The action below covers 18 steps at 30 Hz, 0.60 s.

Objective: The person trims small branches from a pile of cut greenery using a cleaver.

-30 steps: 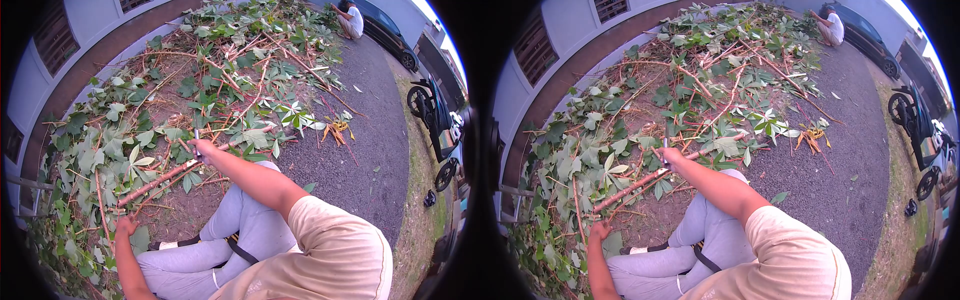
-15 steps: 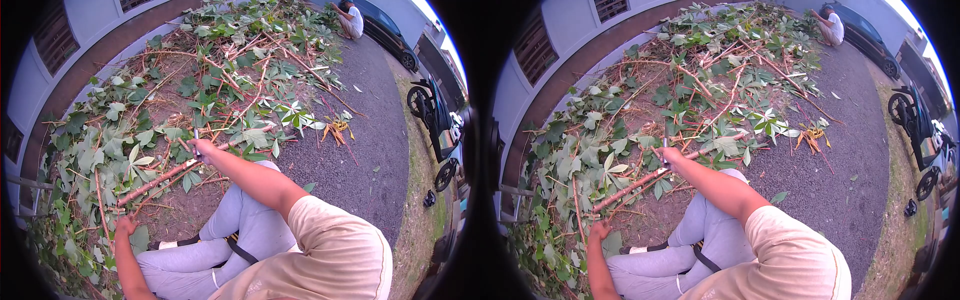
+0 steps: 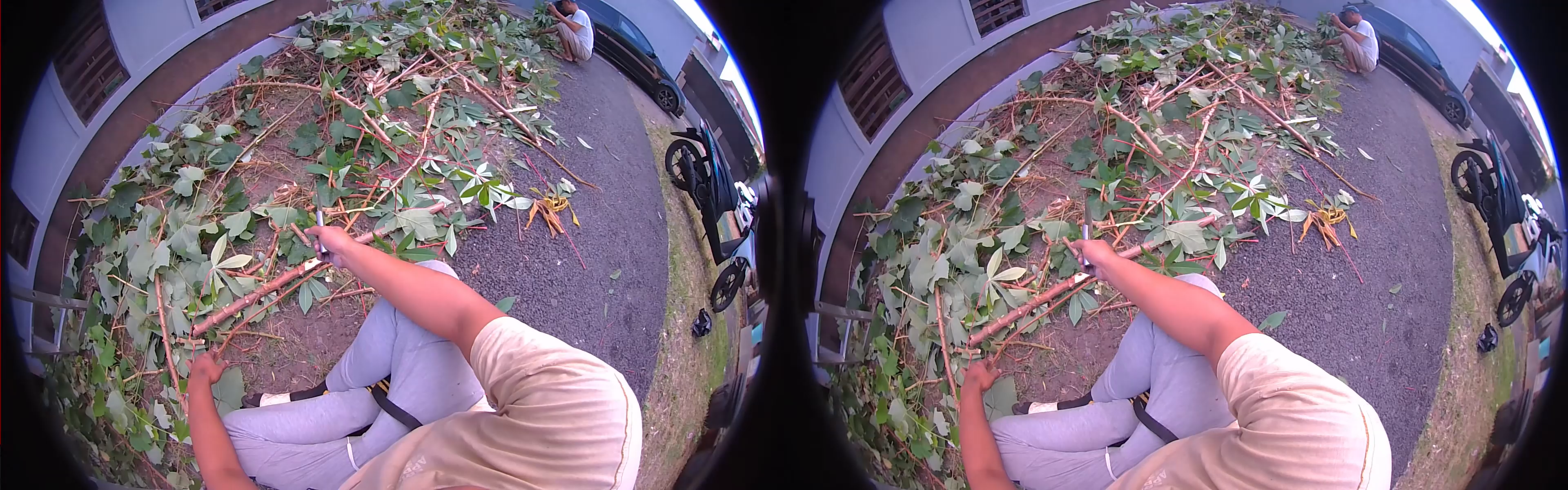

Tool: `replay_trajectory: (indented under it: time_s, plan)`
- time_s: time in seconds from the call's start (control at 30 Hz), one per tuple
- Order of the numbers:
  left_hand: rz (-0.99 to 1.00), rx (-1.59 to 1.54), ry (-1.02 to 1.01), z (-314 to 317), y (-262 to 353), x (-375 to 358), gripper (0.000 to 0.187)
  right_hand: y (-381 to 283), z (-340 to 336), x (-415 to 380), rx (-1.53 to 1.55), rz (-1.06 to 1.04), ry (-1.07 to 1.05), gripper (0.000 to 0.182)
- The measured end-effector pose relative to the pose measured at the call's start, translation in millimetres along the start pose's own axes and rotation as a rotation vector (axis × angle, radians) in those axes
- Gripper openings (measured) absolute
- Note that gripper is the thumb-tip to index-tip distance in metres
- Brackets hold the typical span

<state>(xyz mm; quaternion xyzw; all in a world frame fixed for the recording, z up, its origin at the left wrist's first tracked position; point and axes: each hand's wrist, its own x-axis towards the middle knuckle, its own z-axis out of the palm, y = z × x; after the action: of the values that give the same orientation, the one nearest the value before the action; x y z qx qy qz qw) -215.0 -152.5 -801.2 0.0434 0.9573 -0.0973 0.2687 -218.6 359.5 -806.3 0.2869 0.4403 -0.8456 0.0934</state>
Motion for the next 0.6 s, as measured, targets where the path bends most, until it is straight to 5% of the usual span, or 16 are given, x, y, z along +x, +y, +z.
replay_trajectory:
  time_s: [0.6]
  plan:
    - [0.010, -0.019, -0.005, -0.2, -0.6, -1.0, 0.077, -1.4, 1.5, -2.5, -0.018, 0.020, 0.002, 0.014]
